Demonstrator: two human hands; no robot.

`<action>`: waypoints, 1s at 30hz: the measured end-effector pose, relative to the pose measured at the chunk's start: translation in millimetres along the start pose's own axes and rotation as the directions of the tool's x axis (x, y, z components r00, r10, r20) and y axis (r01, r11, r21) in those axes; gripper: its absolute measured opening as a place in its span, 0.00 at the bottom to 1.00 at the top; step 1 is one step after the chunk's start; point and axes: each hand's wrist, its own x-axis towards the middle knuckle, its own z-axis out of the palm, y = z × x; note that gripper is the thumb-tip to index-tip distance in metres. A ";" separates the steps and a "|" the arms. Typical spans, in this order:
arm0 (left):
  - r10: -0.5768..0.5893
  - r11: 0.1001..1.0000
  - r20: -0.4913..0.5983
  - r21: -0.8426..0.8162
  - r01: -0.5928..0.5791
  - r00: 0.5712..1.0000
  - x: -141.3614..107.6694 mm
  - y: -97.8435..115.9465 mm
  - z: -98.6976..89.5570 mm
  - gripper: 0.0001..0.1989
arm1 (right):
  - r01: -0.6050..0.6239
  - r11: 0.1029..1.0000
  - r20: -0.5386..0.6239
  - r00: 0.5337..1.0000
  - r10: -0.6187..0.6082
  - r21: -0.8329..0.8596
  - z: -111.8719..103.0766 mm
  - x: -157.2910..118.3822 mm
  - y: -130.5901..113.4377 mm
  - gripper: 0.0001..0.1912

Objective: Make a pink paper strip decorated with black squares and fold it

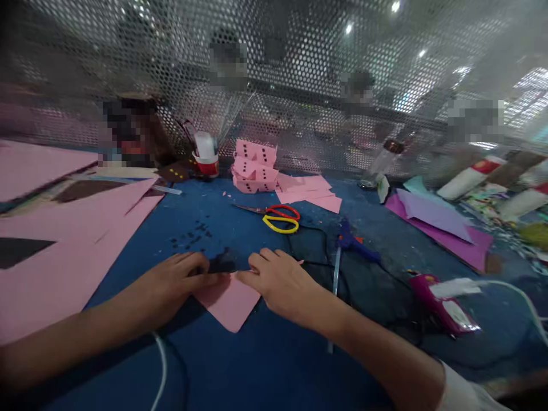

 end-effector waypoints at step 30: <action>0.043 0.995 -0.061 0.089 -0.037 0.997 -1.2 10.7 -6.1 0.28 | 0.009 1.000 -0.047 0.999 -0.009 -0.006 -3.3 -10.3 -0.1 0.18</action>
